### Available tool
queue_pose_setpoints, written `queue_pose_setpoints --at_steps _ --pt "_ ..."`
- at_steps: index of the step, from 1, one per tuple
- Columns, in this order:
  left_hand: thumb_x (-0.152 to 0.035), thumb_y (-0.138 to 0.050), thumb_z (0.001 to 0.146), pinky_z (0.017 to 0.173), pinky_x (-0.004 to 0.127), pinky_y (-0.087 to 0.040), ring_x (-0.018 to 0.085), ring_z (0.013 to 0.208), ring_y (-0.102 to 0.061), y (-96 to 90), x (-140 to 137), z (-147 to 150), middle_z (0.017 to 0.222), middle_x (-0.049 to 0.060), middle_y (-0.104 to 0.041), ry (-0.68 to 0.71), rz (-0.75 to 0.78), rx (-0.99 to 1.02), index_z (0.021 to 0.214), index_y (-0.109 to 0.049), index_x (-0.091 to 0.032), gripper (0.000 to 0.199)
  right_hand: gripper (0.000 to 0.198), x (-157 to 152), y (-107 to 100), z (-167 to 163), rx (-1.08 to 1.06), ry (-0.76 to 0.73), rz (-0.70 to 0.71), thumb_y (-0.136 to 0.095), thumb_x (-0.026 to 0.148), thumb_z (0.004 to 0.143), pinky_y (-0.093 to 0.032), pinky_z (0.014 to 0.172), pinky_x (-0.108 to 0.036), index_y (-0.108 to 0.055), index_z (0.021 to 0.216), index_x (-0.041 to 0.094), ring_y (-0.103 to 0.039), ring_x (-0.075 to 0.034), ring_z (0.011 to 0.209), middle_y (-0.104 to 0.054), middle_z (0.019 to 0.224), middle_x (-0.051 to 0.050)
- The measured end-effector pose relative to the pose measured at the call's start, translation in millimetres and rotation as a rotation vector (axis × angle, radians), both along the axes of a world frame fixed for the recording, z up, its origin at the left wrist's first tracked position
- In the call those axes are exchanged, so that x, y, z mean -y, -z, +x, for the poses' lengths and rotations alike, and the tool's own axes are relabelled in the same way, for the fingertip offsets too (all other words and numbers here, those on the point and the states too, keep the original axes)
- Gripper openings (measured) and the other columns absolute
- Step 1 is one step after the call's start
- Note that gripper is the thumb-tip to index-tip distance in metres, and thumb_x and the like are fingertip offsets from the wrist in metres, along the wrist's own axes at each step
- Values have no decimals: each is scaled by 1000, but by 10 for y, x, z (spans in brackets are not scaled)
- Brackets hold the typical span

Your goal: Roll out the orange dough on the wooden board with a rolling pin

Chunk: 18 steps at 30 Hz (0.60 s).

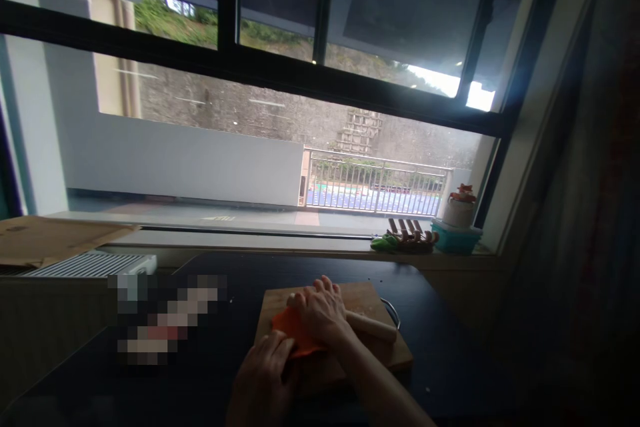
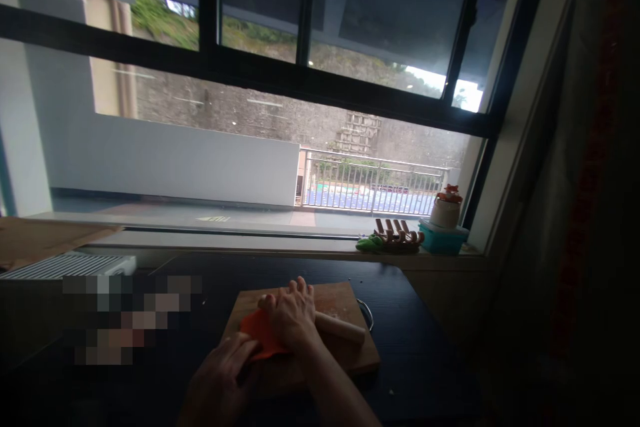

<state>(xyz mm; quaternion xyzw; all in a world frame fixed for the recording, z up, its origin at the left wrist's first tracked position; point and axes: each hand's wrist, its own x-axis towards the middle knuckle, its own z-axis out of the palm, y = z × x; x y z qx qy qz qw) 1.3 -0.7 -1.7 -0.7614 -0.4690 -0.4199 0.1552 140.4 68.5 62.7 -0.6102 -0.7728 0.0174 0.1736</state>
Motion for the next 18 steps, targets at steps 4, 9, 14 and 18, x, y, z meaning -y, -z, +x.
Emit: queue_pose_setpoints --at_steps 4,9,14,18 --pt "-17 -57 78 71 34 -54 22 79 -68 -15 12 12 89 3 -72 -5 -11 5 90 -66 -23 16 52 -64 23 22 15 -14 34 -24 51 99 -17 111 -49 -60 124 23 -24 -29 140 -42 146 -10" --pt "-19 -58 79 69 32 -54 20 78 -68 -55 45 -1 88 2 -71 14 -46 -12 91 -66 -24 15 54 -494 -75 140 24 120 -86 -25 54 98 -19 109 -52 -58 126 22 -24 -30 140 -40 147 -13" --pt "-19 -55 79 69 31 -54 20 77 -68 -86 58 17 86 3 -71 -9 -46 -18 89 -66 -23 15 60 -382 -43 76 6 89 -87 -22 56 97 -20 109 -51 -55 130 19 -26 -31 139 -42 145 -15" --pt "-19 -53 80 72 34 -54 22 81 -68 -98 70 47 87 4 -71 -29 -54 -24 87 -66 -22 15 58 -34 29 -38 -8 -28 -47 -19 54 99 -19 111 -47 -58 125 21 -23 -28 140 -43 145 -10"
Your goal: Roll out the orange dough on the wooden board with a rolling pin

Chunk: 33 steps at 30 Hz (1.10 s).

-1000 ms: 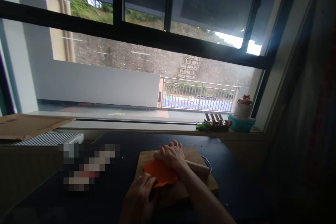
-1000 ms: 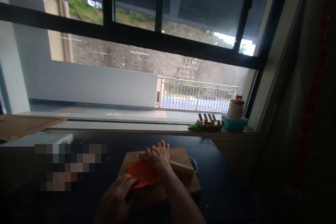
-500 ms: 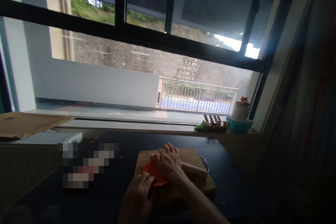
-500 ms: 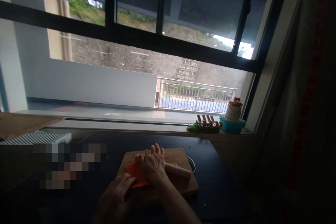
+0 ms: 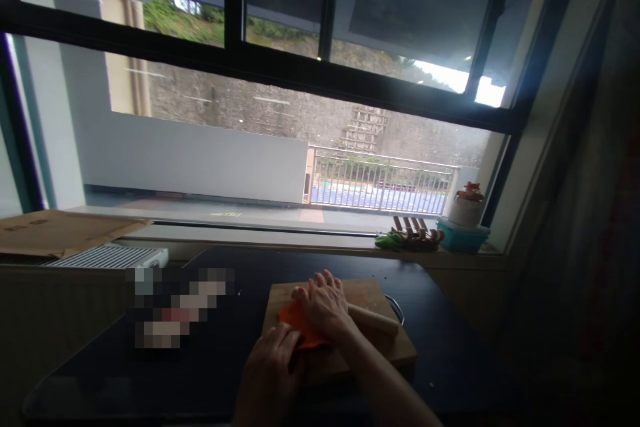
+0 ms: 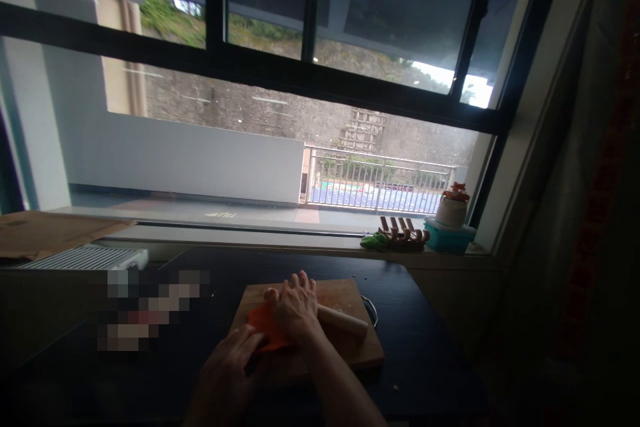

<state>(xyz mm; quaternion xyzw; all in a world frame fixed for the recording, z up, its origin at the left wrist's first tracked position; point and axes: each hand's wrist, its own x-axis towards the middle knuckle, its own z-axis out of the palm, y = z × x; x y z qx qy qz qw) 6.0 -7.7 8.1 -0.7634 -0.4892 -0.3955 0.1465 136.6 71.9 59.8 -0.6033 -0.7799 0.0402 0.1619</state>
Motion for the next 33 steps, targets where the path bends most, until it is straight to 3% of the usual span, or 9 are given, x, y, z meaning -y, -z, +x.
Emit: queue_pose_setpoints --at_steps 4,12,16,21,29,33 --pt "-19 -52 82 73 36 -54 23 83 -68 -16 23 14 91 6 -71 -7 -15 -8 88 -66 -22 15 54 56 -32 19 -7 -61 -56 -16 50 100 -20 111 -48 -57 127 27 -22 -26 141 -42 147 -5" --pt "-19 -55 81 67 34 -52 22 76 -66 4 28 2 85 4 -70 19 11 -1 87 -65 -22 12 50 -365 -221 129 110 61 -145 -23 50 99 -22 106 -56 -61 124 30 -24 -31 139 -47 141 -9" --pt "-17 -54 80 70 35 -51 23 79 -65 -1 40 14 86 4 -69 10 -29 13 88 -65 -22 13 55 -169 -163 85 62 -18 -115 -17 48 100 -21 108 -52 -62 123 27 -23 -30 140 -44 144 -9" --pt "-17 -53 81 73 38 -50 24 81 -64 -37 59 35 88 4 -68 0 -85 15 86 -65 -22 14 53 31 -120 80 -33 -134 -222 -13 45 101 -21 111 -47 -55 130 32 -20 -24 142 -42 148 -1" --pt "-15 -55 79 70 35 -50 23 80 -65 -11 46 15 88 4 -68 29 -37 13 90 -64 -21 16 46 -434 -175 130 106 36 -173 -23 41 99 -25 104 -54 -61 122 29 -24 -31 139 -49 139 -8" --pt "-15 -54 79 71 36 -50 23 81 -64 -29 63 22 88 4 -68 14 -62 9 88 -64 -21 15 51 -320 -135 89 82 32 -137 -18 43 100 -22 107 -53 -60 124 27 -22 -31 141 -46 142 -8"
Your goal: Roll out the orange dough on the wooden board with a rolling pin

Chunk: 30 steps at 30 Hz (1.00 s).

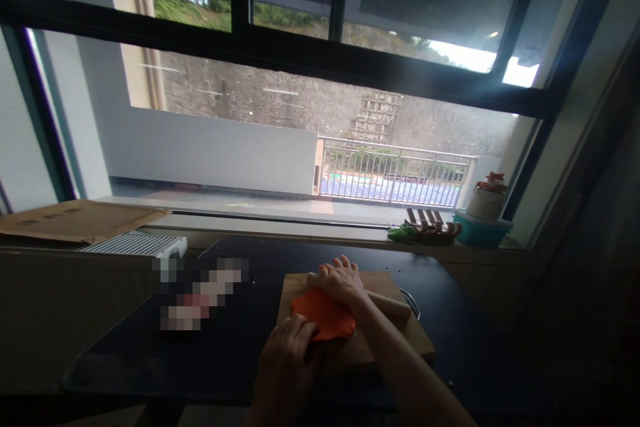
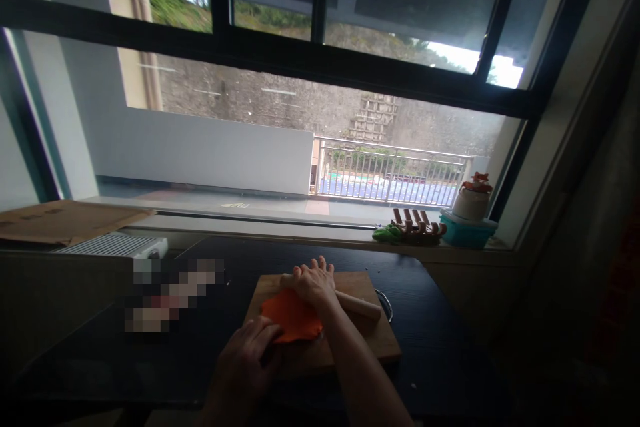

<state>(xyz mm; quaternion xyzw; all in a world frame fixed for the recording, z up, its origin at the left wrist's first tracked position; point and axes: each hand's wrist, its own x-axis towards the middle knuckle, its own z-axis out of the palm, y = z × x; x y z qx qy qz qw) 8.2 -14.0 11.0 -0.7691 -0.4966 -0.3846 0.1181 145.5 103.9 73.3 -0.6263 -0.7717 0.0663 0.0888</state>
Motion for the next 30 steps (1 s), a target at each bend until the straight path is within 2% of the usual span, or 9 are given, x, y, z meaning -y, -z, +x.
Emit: queue_pose_setpoints --at_steps 6,8,11,13,16,19,21,26,30 --pt "-16 -52 80 73 36 -50 22 81 -62 -56 31 20 86 4 -67 -11 -35 -7 86 -63 -21 14 50 381 73 -62 -50 -76 30 -18 46 100 -15 112 -49 -57 127 31 -13 -28 144 -39 149 -1" --pt "-16 -52 80 74 35 -50 22 82 -63 -62 29 26 87 4 -67 -11 -32 -7 86 -63 -21 14 50 346 64 -62 -26 -78 52 -17 45 101 -13 112 -50 -59 126 31 -12 -27 144 -39 149 -2" --pt "-17 -52 80 72 34 -50 22 81 -64 -46 22 20 87 4 -68 -14 -7 -9 86 -64 -21 15 53 110 22 -37 17 -22 79 -18 43 101 -14 110 -52 -63 121 27 -14 -30 143 -42 146 -6" --pt "-18 -53 81 71 33 -51 21 80 -65 -19 16 -10 88 4 -69 -9 14 0 87 -65 -22 15 51 -97 -12 11 22 35 88 -21 43 101 -19 108 -52 -65 118 24 -19 -31 141 -48 141 -10" --pt "-27 -55 85 73 34 -54 22 87 -68 23 -9 -94 100 6 -71 -36 23 19 98 -66 -23 17 51 -315 -28 152 -5 123 180 -24 40 100 -32 100 -43 -70 107 20 -41 -29 127 -58 126 -13" --pt "-38 -57 86 78 38 -57 25 99 -69 19 -65 -147 114 8 -70 -68 -10 74 112 -63 -22 30 51 -317 45 345 -31 160 303 -23 37 101 -37 91 -36 -71 96 20 -56 -25 106 -66 110 -11" --pt "-38 -57 86 81 38 -59 25 102 -69 -21 -117 -123 116 8 -71 -16 -62 148 116 -61 -22 34 50 -222 118 461 -34 136 294 -24 39 101 -39 86 -34 -71 93 22 -61 -23 96 -69 100 -9" --pt "-15 -49 83 97 39 -53 23 116 -63 -164 -267 -39 123 8 -68 183 -105 157 118 -61 -21 38 51 -12 131 616 -31 118 190 -27 46 100 -42 77 -33 -72 94 24 -65 -23 86 -72 92 -8" --pt "-3 -39 77 88 37 -57 22 99 -70 -239 -334 -197 109 6 -74 91 42 3 111 -66 -19 47 51 16 -35 677 -50 193 140 -28 46 100 -44 71 -33 -73 94 24 -67 -23 77 -72 84 -9"
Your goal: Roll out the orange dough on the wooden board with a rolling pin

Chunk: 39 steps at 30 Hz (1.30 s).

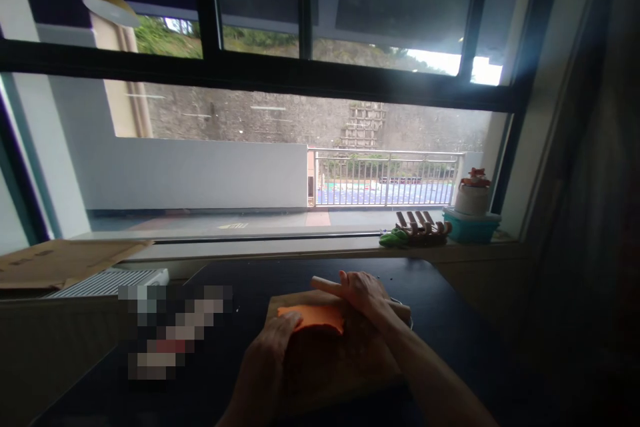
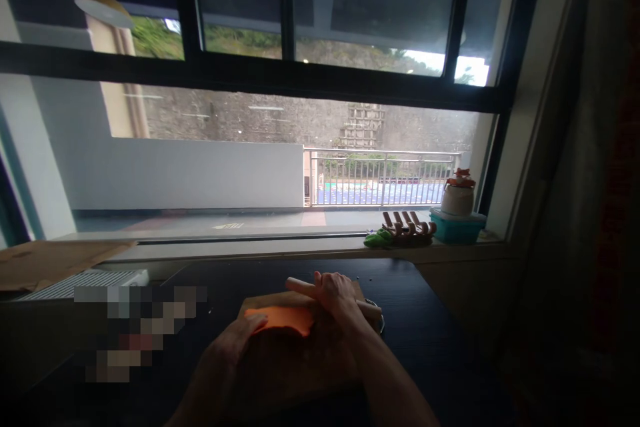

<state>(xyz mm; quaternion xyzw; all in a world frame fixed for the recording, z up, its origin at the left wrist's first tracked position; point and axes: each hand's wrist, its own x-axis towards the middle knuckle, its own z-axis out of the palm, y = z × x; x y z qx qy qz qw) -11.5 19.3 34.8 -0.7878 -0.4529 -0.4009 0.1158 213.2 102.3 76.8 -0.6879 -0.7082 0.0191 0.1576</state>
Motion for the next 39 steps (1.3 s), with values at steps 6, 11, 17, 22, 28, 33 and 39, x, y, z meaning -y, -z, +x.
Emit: queue_pose_setpoints --at_steps 6,11,17,22,28,33,39 --pt "5 -43 71 76 36 -49 22 92 -64 -64 182 -3 98 2 -72 -197 72 -176 99 -70 -28 51 54 185 -112 -23 -44 -38 59 -26 41 101 -45 71 -32 -74 86 22 -67 -23 76 -73 83 -9" --pt "-14 -63 72 87 41 -44 24 90 -61 13 293 214 86 0 -68 -79 -73 -197 89 -69 -27 23 45 338 -24 -259 -17 -107 -18 -34 37 98 -44 78 -32 -73 84 19 -66 -24 85 -73 87 -11" --pt "-19 -67 72 97 46 -40 25 99 -61 105 260 271 102 2 -68 -32 -158 -95 92 -66 -26 21 36 161 60 -501 26 -114 145 -37 32 97 -39 90 -37 -69 97 17 -57 -26 104 -66 107 -12" --pt "-16 -65 71 100 52 -38 28 104 -61 125 272 308 106 3 -68 -49 -182 -57 94 -64 -25 25 37 -78 16 -504 66 -68 195 -34 32 99 -35 93 -37 -68 101 17 -53 -25 109 -63 112 -13" --pt "-16 -66 73 103 53 -36 28 104 -61 152 286 341 103 5 -67 -50 -172 -37 93 -64 -22 21 37 245 169 -602 67 -209 184 -35 46 98 -34 95 -39 -64 106 25 -51 -24 111 -63 115 -7" --pt "-17 -64 76 104 52 -34 26 102 -59 70 353 380 101 5 -66 -46 -209 -16 93 -64 -21 17 43 162 122 -594 67 -141 79 -32 48 98 -34 95 -42 -66 105 23 -49 -26 114 -62 117 -10" --pt "-17 -64 76 100 50 -38 26 97 -60 66 362 398 97 3 -66 -61 -227 -3 89 -64 -23 14 45 -258 64 -492 55 -9 -21 -31 41 98 -32 97 -46 -66 112 17 -47 -31 118 -60 122 -15"
